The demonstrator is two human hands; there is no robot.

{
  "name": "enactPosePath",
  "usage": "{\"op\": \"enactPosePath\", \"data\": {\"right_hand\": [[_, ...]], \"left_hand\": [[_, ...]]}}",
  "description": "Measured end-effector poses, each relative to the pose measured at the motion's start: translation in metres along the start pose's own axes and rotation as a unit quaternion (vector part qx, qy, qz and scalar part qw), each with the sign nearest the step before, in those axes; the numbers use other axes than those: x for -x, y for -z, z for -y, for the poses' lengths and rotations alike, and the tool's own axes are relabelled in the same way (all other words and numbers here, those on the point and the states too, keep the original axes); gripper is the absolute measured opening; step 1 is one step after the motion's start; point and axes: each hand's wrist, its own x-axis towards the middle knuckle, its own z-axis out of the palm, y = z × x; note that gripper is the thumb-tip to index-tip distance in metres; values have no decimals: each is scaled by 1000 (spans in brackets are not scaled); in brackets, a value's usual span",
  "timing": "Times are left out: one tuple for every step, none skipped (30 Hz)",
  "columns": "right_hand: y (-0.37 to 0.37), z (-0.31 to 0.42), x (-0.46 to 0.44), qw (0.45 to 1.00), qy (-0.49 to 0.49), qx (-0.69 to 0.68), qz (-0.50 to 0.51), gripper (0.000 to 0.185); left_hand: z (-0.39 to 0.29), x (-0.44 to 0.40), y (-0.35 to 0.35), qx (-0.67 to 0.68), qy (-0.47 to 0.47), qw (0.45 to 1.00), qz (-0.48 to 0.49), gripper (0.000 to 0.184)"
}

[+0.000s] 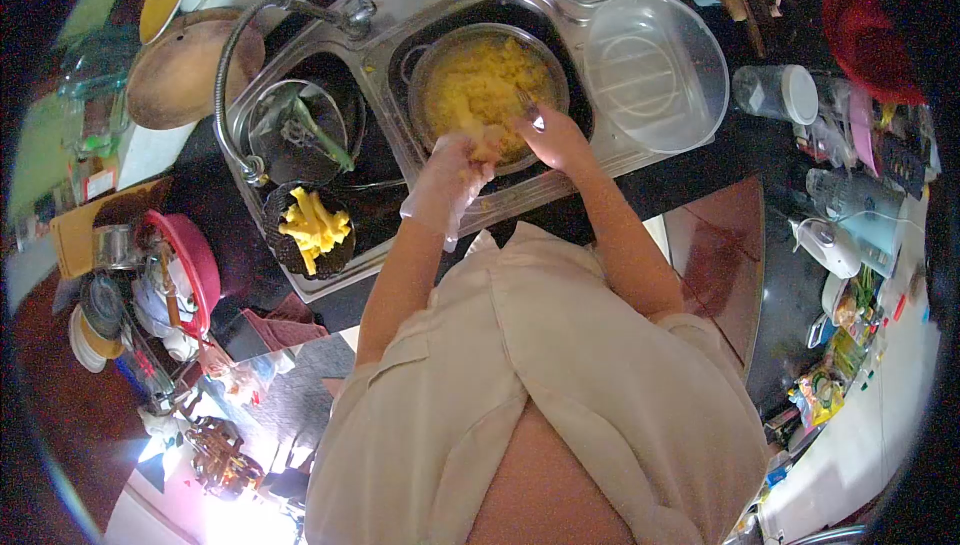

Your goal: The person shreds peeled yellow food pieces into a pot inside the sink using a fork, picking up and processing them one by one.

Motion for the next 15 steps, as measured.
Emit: {"op": "enactPosePath", "data": {"right_hand": [[3,1,1,1000,-2,1,0,40],[8,6,1,1000,2,1,30,37],[12,9,1,998,7,1,61,35],[13,12,1,998,7,1,61,35],[13,14,1,995,54,11,82,32],[12,17,0,989,103,21,103,30],[9,22,0,989,104,22,102,30],[2,27,2,987,132,12,90,29],[-3,31,3,984,160,1,77,28],[-8,34,3,984,160,1,77,28],[-12,37,2,980,178,29,87,27],[-15,38,0,974,198,58,96,26],[-19,38,-2,973,201,57,98,26],[-23,37,-4,972,201,67,97,25],[-25,34,-5,972,198,79,96,23]], "left_hand": [[3,-5,9,-13,-6,1000,24,16],[5,-8,18,-26,-13,998,48,15],[5,-13,27,-26,-12,998,48,15],[3,-19,36,-62,-26,996,57,14],[4,-26,45,-98,-40,992,66,14],[8,-33,52,-97,-41,992,66,14],[8,-33,52,-358,-144,922,24,14],[8,-32,54,-480,-190,856,9,14],[8,-31,55,-590,-234,772,-20,15],[-6,1,35,-688,-306,657,22,18],[-11,24,24,-766,-369,523,63,21],[-6,29,25,-766,-369,523,60,21],[-2,32,28,-770,-361,524,30,23],[2,34,31,-774,-354,525,-1,26],[6,36,34,-774,-355,525,-1,26]]}}
